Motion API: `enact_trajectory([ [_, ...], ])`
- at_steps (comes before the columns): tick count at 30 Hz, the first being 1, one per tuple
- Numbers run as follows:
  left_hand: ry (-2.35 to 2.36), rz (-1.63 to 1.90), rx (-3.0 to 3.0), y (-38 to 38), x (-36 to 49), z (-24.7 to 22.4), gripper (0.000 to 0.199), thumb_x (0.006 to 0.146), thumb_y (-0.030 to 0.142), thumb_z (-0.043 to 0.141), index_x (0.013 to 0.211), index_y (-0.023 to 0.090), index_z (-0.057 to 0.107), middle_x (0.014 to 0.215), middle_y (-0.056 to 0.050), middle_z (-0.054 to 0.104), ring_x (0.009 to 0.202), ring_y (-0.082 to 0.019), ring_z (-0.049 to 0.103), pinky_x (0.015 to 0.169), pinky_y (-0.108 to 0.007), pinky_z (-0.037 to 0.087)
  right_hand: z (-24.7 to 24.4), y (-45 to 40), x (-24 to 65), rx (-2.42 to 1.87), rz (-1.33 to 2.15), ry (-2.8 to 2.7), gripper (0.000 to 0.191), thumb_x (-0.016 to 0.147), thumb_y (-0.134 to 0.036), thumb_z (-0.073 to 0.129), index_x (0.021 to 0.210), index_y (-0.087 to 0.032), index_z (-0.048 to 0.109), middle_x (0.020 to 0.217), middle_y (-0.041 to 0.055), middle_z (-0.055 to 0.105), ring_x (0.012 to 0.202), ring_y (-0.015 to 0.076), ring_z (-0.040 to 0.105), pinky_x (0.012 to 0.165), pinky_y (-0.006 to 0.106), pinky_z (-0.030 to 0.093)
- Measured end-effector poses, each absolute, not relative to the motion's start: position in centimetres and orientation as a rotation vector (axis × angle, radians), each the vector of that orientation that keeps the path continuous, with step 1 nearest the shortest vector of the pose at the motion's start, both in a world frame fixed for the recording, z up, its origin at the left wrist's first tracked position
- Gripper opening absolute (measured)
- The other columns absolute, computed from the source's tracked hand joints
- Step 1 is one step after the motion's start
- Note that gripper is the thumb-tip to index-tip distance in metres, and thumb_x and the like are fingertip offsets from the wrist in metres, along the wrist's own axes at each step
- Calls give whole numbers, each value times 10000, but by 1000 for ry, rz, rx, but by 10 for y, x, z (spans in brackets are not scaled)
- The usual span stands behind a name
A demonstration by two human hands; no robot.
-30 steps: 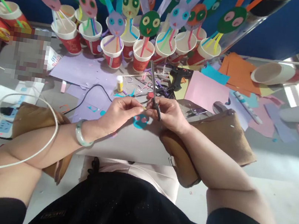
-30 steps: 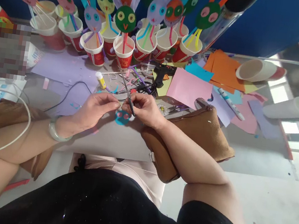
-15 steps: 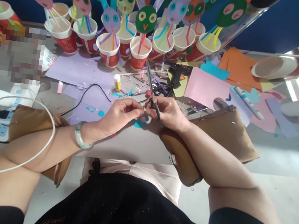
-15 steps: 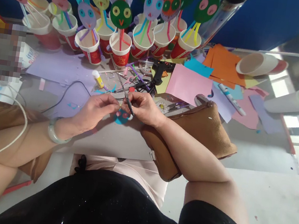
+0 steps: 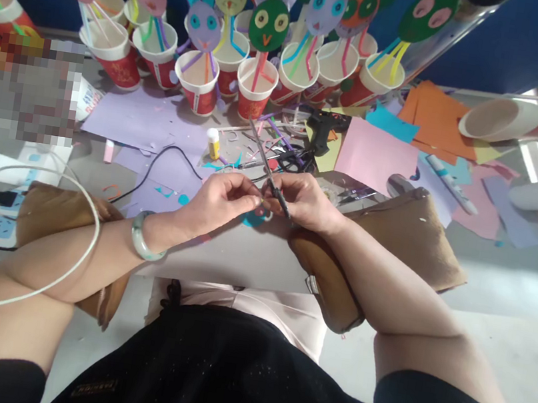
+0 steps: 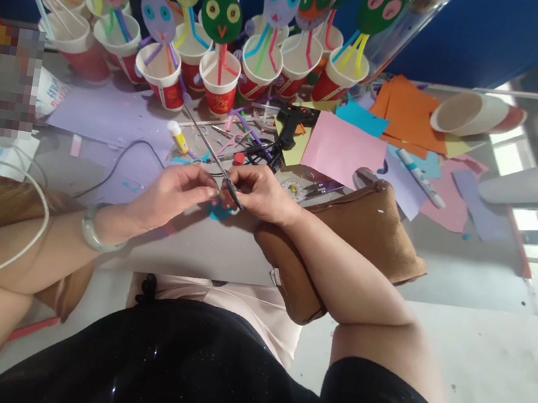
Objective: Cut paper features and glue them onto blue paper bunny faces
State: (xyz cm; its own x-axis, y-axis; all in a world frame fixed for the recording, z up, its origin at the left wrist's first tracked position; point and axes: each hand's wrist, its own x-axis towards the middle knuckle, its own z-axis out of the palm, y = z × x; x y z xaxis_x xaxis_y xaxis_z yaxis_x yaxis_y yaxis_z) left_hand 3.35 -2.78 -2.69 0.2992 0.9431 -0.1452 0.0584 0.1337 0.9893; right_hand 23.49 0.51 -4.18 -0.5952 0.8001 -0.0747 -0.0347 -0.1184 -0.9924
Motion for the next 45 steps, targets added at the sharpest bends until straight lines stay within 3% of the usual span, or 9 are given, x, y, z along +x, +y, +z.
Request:
enact_trajectory([
  [18,1067,852,1259,-27,34,-30,101,763,253,695,718,162,694,716,-17,719,680,-125,633,674,-260,508,-37,5,233,-903,1726,-1622,535,625,-610,909,656,-180,591,644,-3,648,596,115,591,598,248,511],
  [23,1060,820,1219,-28,33,-29,69,734,180,665,774,156,716,746,-30,742,707,-141,669,680,-264,525,-38,6,233,-922,1744,-1581,542,596,-596,925,653,-176,588,638,-9,643,592,115,592,595,247,509],
  [34,1115,839,1308,-26,34,-38,97,752,252,695,747,155,698,711,-17,712,661,-123,622,661,-262,495,-38,5,233,-932,1745,-1593,492,628,-529,930,656,-164,601,636,2,652,600,116,595,586,241,493],
  [39,1081,874,1172,-24,34,-31,122,734,269,709,676,167,676,617,17,658,589,-97,570,596,-236,452,-38,7,234,-1006,1604,-1452,522,586,-543,945,670,-190,570,611,-30,583,535,104,521,543,266,477],
  [45,1044,925,1179,-25,35,-33,94,744,239,698,700,163,664,616,23,656,580,-87,590,596,-219,473,-39,10,237,-1086,1416,-1548,484,655,-554,886,661,-208,548,645,-13,574,578,125,503,543,279,435],
])
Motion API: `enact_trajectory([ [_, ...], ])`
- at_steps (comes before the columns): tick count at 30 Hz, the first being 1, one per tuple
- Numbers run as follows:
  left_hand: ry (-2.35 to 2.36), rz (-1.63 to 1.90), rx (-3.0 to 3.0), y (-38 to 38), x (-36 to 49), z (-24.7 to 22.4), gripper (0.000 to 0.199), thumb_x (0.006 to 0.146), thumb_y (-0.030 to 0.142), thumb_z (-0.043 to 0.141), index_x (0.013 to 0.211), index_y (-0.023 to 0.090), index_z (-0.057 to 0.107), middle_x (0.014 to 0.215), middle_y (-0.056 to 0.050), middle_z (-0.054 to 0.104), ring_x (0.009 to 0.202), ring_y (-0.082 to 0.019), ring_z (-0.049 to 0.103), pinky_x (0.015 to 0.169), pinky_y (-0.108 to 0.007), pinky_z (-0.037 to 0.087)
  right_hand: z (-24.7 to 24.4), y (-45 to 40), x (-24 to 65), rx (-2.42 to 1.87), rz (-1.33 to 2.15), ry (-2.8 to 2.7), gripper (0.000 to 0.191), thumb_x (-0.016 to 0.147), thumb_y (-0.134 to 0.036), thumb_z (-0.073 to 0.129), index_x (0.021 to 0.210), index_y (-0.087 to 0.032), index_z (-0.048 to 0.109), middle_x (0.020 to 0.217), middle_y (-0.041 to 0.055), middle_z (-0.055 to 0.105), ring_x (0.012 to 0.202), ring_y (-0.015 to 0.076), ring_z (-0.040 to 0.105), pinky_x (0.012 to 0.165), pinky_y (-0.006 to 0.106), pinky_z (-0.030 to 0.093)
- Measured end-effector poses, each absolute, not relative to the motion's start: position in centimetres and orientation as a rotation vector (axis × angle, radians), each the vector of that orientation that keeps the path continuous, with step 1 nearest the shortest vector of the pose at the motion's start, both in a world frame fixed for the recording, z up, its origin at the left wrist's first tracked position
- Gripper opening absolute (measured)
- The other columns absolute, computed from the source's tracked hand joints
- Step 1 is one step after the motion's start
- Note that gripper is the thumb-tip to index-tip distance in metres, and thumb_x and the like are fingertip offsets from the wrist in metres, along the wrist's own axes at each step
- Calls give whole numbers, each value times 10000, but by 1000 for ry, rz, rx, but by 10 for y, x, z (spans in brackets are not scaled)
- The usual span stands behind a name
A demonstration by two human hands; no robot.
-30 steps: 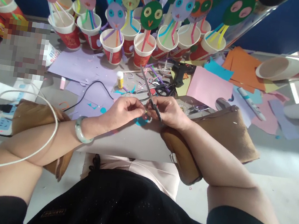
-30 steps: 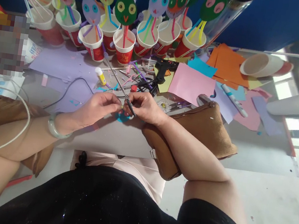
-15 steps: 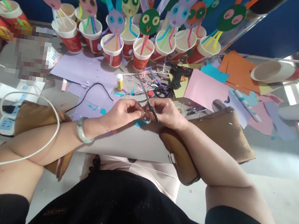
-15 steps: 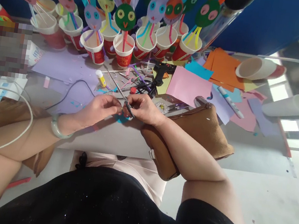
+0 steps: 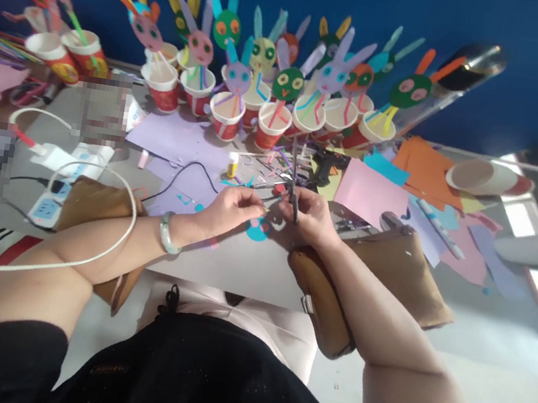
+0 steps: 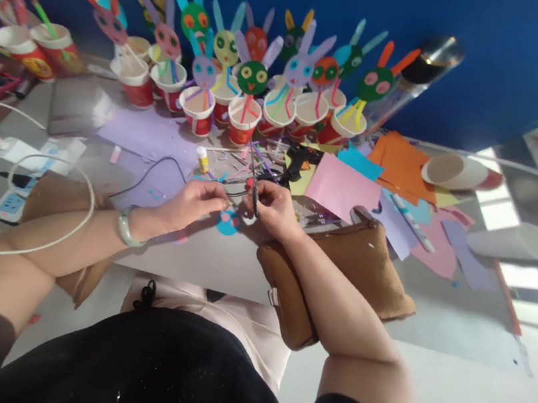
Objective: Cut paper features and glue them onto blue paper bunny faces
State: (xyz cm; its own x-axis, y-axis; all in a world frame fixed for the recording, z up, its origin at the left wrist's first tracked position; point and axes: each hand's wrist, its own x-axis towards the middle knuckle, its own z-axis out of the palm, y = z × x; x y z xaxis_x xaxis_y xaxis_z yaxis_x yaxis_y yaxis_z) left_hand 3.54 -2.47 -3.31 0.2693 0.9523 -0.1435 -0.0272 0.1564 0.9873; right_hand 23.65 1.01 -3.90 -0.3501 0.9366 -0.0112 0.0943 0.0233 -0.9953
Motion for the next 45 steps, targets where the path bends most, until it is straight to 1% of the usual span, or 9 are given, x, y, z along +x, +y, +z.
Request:
enact_trajectory([
  [4,1022,977,1237,-23,38,-37,72,735,195,706,707,145,662,618,1,666,575,-94,602,569,-213,469,-43,11,240,-1109,1183,-1753,399,737,-422,828,617,-199,519,636,-15,541,616,123,468,595,280,382],
  [8,982,966,1368,-24,38,-33,83,783,209,702,736,146,676,657,-23,703,604,-109,630,587,-227,486,-47,14,243,-1086,1075,-1862,354,772,-380,772,617,-205,507,653,-7,544,647,141,478,639,301,387],
  [18,1025,886,1530,-41,32,-8,57,767,182,697,713,163,693,701,-29,733,639,-124,637,613,-242,493,-49,16,247,-1145,1012,-1875,461,728,-524,804,610,-218,479,627,-1,536,622,149,467,583,286,395],
  [27,894,819,1920,-121,-4,6,83,816,165,657,745,200,685,797,-37,721,739,-145,641,740,-276,509,-53,14,234,-1147,1013,-1894,408,728,-441,751,604,-218,432,594,-30,439,576,103,334,528,268,283],
  [31,1148,1036,2008,-168,-32,-5,98,863,228,653,770,232,683,820,-38,725,846,-189,672,871,-358,532,-57,14,229,-1146,947,-1946,390,722,-422,724,593,-223,414,583,-34,413,577,107,318,536,281,271],
  [35,1954,1368,1868,-207,-67,-29,42,863,263,677,842,246,710,1108,-76,716,1131,-263,651,1071,-453,491,-61,16,226,-1138,884,-1992,354,736,-393,702,590,-222,429,576,-33,405,582,113,325,560,295,281],
  [37,2164,1370,1820,-215,-82,-44,56,858,287,690,834,239,707,1192,-89,704,1247,-302,608,1174,-502,411,-63,18,226,-1124,881,-2018,330,741,-386,696,599,-217,450,585,-27,428,589,116,352,574,297,299],
  [41,2105,1406,1757,-206,-100,-66,82,894,294,641,877,215,656,1340,-110,674,1327,-291,589,1187,-503,423,-68,21,224,-1114,870,-2030,285,734,-384,686,621,-206,495,613,-13,482,604,121,399,588,293,326],
  [45,2076,1525,1760,-185,-103,-73,75,911,272,615,880,205,628,1277,-115,718,1242,-258,660,1120,-473,492,-72,23,224,-1126,831,-2005,282,719,-374,690,609,-206,492,584,-24,464,592,119,393,574,283,325],
])
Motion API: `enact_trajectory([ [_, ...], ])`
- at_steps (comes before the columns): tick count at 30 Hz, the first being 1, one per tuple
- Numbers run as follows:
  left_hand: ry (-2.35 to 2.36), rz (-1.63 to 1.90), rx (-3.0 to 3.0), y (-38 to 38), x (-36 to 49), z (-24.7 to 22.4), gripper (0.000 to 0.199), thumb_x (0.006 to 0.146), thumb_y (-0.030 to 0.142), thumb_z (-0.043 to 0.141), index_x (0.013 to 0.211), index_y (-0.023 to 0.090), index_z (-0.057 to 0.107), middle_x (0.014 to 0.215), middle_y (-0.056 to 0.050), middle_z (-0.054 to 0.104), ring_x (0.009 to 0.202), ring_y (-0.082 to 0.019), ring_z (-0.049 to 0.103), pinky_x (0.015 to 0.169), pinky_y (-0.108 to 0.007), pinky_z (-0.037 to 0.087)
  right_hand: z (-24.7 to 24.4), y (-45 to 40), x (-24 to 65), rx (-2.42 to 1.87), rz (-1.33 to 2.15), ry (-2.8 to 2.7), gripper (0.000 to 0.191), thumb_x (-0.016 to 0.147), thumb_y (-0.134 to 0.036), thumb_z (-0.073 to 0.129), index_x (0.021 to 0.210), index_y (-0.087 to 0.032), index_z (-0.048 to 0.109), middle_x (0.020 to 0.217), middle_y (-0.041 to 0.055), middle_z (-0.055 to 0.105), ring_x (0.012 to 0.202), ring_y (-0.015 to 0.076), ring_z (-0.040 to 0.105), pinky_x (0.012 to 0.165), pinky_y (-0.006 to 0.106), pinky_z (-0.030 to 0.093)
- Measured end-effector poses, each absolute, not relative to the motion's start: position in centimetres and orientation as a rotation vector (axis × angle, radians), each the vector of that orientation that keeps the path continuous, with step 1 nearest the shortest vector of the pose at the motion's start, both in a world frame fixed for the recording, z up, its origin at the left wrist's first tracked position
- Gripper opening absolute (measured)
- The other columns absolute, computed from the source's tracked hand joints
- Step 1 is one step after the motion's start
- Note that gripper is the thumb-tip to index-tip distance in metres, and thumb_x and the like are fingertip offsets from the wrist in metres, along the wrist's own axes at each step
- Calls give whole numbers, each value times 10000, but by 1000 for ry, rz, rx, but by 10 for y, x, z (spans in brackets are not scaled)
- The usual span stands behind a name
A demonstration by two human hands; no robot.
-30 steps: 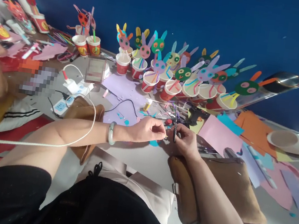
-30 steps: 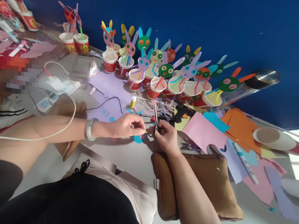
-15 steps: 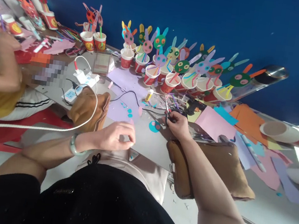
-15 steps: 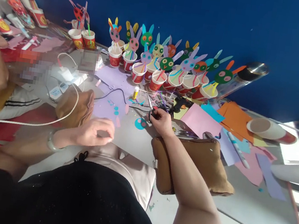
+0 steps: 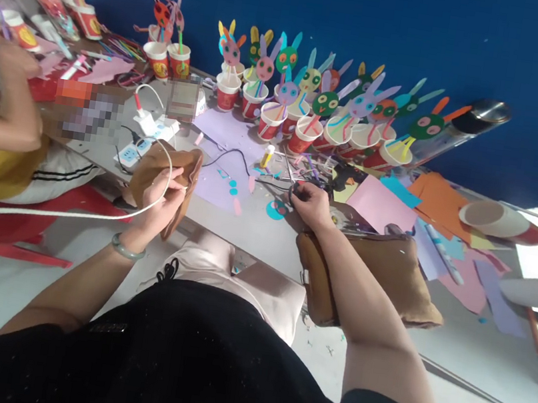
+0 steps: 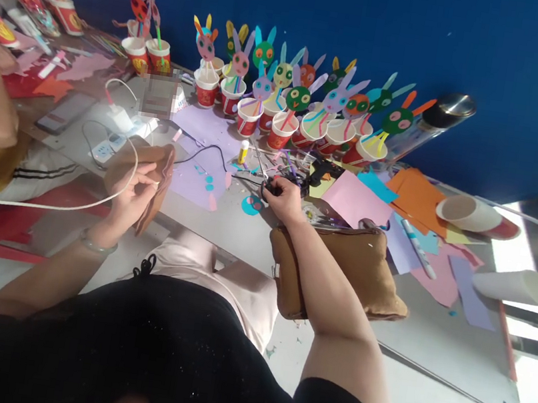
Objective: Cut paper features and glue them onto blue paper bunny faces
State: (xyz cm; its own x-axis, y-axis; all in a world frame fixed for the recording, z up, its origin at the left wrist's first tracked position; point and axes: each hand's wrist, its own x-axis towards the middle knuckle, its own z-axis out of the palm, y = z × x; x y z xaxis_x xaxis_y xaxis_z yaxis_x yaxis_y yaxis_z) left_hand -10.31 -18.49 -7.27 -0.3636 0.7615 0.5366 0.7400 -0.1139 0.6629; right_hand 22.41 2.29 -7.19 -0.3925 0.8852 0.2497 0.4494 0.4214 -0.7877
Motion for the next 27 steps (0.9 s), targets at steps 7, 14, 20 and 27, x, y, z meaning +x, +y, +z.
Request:
enact_trajectory([
  [7,1974,1308,2047,-156,-102,-64,58,898,216,579,844,223,599,1154,-81,774,1168,-243,690,1114,-479,477,-74,25,222,-1096,829,-2012,319,738,-395,682,600,-213,459,583,-29,441,573,111,364,564,281,313],
  [14,1825,1233,2286,-119,-122,-53,80,891,182,557,831,233,569,1071,-76,770,1042,-233,703,975,-421,535,-74,26,224,-1172,765,-1921,352,726,-416,691,588,-219,434,581,-34,425,571,104,334,549,275,299],
  [20,2204,1253,2208,-91,-137,-60,109,862,155,625,889,232,552,884,-69,719,839,-240,665,826,-413,538,-76,27,225,-1194,759,-1884,388,753,-418,709,591,-221,416,569,-35,415,564,106,341,540,271,295],
  [27,2244,1159,2235,-75,-147,-59,44,932,265,548,913,227,542,742,-19,643,705,-201,657,698,-324,512,-76,26,224,-1186,749,-1906,341,735,-398,700,605,-221,439,588,-28,450,567,110,350,553,278,308],
])
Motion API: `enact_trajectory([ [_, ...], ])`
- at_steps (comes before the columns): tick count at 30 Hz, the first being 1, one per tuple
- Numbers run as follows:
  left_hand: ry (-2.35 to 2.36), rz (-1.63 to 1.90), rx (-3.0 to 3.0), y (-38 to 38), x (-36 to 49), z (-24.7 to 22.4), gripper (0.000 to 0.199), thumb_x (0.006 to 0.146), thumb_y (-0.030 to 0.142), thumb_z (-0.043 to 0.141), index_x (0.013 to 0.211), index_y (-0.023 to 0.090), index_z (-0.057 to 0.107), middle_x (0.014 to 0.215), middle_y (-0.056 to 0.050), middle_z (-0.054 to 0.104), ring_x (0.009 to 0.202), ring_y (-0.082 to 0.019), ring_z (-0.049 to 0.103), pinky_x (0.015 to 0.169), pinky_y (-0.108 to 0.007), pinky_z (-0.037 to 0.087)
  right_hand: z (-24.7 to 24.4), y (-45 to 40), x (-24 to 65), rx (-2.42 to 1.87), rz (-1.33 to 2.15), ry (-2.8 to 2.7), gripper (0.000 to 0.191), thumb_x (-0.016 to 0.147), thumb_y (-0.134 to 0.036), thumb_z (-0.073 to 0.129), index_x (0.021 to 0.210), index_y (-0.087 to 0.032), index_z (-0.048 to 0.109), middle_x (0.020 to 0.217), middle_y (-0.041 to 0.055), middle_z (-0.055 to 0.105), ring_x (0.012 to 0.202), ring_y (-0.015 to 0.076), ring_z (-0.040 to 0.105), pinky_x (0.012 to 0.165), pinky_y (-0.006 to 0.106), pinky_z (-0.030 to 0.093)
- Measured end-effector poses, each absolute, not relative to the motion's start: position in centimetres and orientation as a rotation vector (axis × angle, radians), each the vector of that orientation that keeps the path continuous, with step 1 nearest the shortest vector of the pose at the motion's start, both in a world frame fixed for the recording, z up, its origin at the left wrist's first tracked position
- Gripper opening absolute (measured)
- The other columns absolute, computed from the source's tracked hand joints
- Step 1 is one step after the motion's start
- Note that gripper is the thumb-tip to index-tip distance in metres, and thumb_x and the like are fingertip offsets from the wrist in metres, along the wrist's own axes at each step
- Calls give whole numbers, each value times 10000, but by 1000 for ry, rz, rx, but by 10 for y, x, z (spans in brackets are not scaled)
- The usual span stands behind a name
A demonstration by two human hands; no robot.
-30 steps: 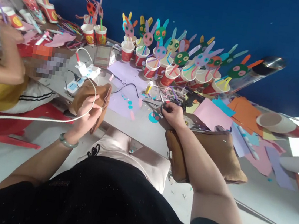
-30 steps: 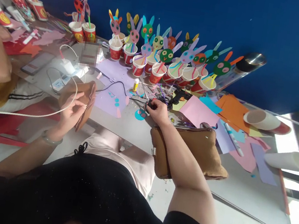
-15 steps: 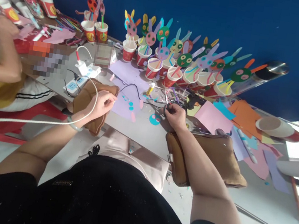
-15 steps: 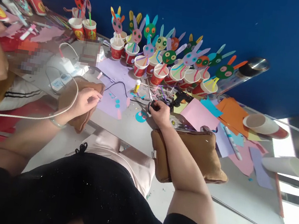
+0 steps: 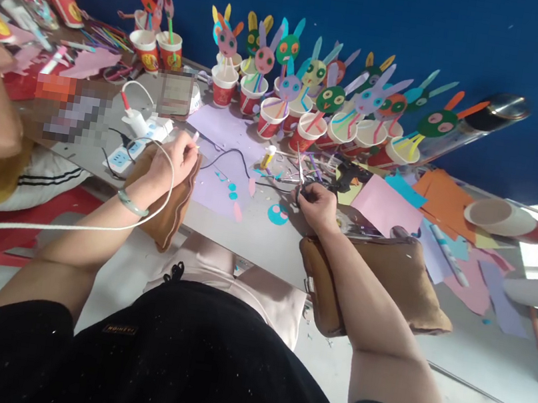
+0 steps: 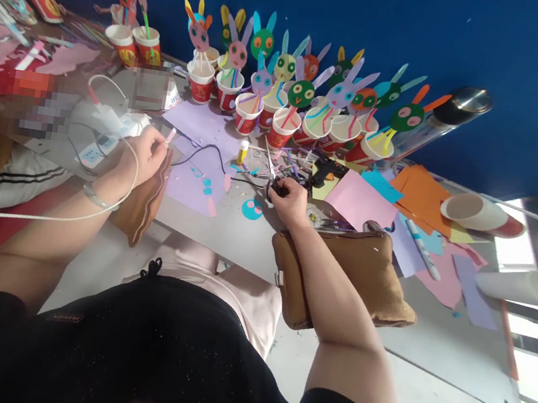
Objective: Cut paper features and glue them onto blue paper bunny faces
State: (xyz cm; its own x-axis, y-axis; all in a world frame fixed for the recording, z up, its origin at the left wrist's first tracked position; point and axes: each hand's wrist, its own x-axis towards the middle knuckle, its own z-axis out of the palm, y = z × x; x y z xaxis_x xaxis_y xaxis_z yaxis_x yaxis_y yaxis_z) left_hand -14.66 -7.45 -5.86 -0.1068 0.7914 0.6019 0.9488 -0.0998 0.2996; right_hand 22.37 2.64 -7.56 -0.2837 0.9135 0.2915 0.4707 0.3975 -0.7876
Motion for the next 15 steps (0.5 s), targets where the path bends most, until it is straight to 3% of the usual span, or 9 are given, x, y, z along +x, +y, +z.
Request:
enact_trajectory([
  [4,-1916,-988,-1923,-61,-148,-54,121,963,325,509,952,212,550,813,-63,664,798,-215,684,768,-328,532,-77,27,224,-1187,745,-1912,353,739,-419,695,603,-223,434,592,-26,448,572,112,342,549,279,299],
  [15,-1861,-774,-2080,2,-153,-46,226,934,379,477,967,203,616,831,-81,700,792,-242,700,770,-361,546,-74,23,221,-1183,734,-1915,351,749,-376,692,615,-227,403,598,-35,417,594,117,357,584,285,317],
])
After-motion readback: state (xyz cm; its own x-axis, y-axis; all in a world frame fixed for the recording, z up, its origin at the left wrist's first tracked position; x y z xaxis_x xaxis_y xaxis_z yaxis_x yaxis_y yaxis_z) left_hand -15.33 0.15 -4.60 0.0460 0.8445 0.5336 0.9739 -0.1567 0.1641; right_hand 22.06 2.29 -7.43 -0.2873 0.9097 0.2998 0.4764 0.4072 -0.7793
